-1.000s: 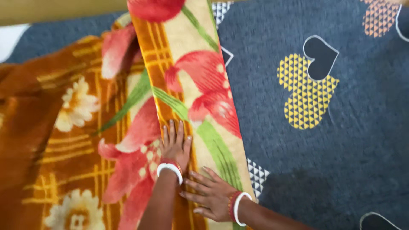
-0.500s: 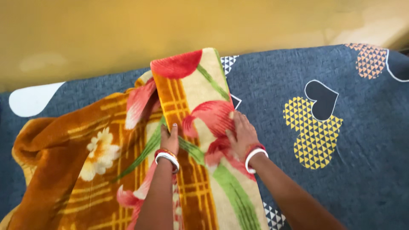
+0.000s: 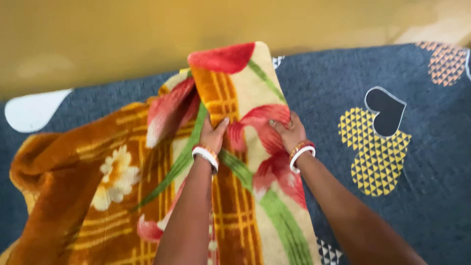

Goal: The person folds a large orange floral blanket on a bed. They smooth the fabric, fold it in half lengthwise, then fold it again into a compact rectangle, pressing down to flatten the folds.

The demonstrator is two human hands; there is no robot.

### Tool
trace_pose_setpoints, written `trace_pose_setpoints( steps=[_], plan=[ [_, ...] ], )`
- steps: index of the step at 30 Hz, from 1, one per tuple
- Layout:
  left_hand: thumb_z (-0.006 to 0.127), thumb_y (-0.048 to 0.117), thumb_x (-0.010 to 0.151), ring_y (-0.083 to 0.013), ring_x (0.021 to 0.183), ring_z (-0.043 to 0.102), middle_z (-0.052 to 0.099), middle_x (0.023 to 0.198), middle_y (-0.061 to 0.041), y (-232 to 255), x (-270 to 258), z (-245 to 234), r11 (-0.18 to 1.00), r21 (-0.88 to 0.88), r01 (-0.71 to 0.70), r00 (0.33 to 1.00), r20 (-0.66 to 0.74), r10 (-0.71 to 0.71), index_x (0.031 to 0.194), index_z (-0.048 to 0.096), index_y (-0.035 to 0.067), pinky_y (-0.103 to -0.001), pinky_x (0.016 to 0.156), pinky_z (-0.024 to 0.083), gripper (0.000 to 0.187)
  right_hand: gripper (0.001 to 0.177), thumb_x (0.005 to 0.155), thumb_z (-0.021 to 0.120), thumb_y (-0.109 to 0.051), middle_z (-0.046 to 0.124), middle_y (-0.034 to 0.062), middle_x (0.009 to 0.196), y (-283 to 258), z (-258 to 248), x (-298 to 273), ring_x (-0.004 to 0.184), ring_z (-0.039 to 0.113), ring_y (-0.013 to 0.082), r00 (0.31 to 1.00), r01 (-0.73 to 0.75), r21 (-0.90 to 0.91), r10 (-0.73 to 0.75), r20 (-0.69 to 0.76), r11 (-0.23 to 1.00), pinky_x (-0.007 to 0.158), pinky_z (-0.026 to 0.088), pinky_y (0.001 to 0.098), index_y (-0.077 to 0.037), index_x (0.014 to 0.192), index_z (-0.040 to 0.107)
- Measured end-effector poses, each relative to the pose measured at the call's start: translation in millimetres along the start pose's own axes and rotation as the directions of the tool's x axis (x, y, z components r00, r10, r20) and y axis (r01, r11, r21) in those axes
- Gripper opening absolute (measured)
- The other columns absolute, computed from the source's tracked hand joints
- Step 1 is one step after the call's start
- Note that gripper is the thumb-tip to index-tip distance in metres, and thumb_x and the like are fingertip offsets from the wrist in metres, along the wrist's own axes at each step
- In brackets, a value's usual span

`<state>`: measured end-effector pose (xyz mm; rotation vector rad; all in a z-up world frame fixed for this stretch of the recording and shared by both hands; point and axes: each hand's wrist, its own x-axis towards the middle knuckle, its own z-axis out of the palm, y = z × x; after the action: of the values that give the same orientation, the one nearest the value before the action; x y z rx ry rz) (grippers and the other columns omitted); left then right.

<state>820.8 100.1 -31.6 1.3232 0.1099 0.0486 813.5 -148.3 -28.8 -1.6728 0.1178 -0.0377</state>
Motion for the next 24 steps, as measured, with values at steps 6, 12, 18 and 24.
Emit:
trace_pose_setpoints(
  steps=[6,12,18,24],
  plan=[
    [0.062,0.034,0.095,-0.0397,0.146,0.033,0.032,0.161,-0.020,32.9,-49.5,13.3,0.340,0.937,0.083,0.904,-0.214,0.369,0.158,0.024,0.007,-0.060,0.114,0.026,0.078,0.079,0.099,0.057,-0.042,0.029,0.0244,0.161,-26.5,31.5,-64.9,0.149,0.025,0.0432,0.975,0.099,-0.792,-0.219,-0.044,0.603,0.119,0.022,0.0551,-0.007,0.160,0.024],
    [0.039,0.048,0.102,-0.0312,0.156,0.008,0.012,0.170,-0.009,-5.9,-153.3,20.5,0.022,0.949,-0.314,0.935,0.305,0.181,0.161,0.023,0.019,-0.059,0.122,0.002,0.068,0.072,0.098,0.050,-0.041,0.021,0.0193,0.169,-19.7,33.4,-125.1,0.157,0.012,0.0397,0.914,0.361,-0.892,-0.291,0.281,0.272,0.124,0.011,0.0598,-0.013,0.161,0.030],
    [0.039,0.052,0.102,-0.0239,0.157,0.009,0.014,0.170,-0.002,-29.2,-160.6,6.8,0.007,0.972,-0.235,0.972,0.235,0.023,0.162,0.023,0.024,-0.060,0.123,0.001,0.068,0.072,0.099,0.050,-0.048,0.020,0.0157,0.169,2.4,22.2,-137.7,0.156,0.012,0.0389,0.919,0.367,-0.903,-0.235,0.315,0.224,0.123,0.010,0.0602,-0.016,0.161,0.031],
    [0.043,0.049,0.102,-0.0333,0.157,0.009,0.014,0.171,-0.009,-30.9,-208.7,-6.5,0.121,0.973,-0.197,0.979,0.190,0.068,0.162,0.025,0.022,-0.060,0.122,0.008,0.069,0.081,0.096,0.059,-0.042,0.020,0.0246,0.166,17.1,-3.8,-174.7,0.151,0.020,0.0447,0.958,0.268,-0.860,-0.215,0.190,0.435,0.120,0.022,0.0559,-0.008,0.160,0.024]
  ],
)
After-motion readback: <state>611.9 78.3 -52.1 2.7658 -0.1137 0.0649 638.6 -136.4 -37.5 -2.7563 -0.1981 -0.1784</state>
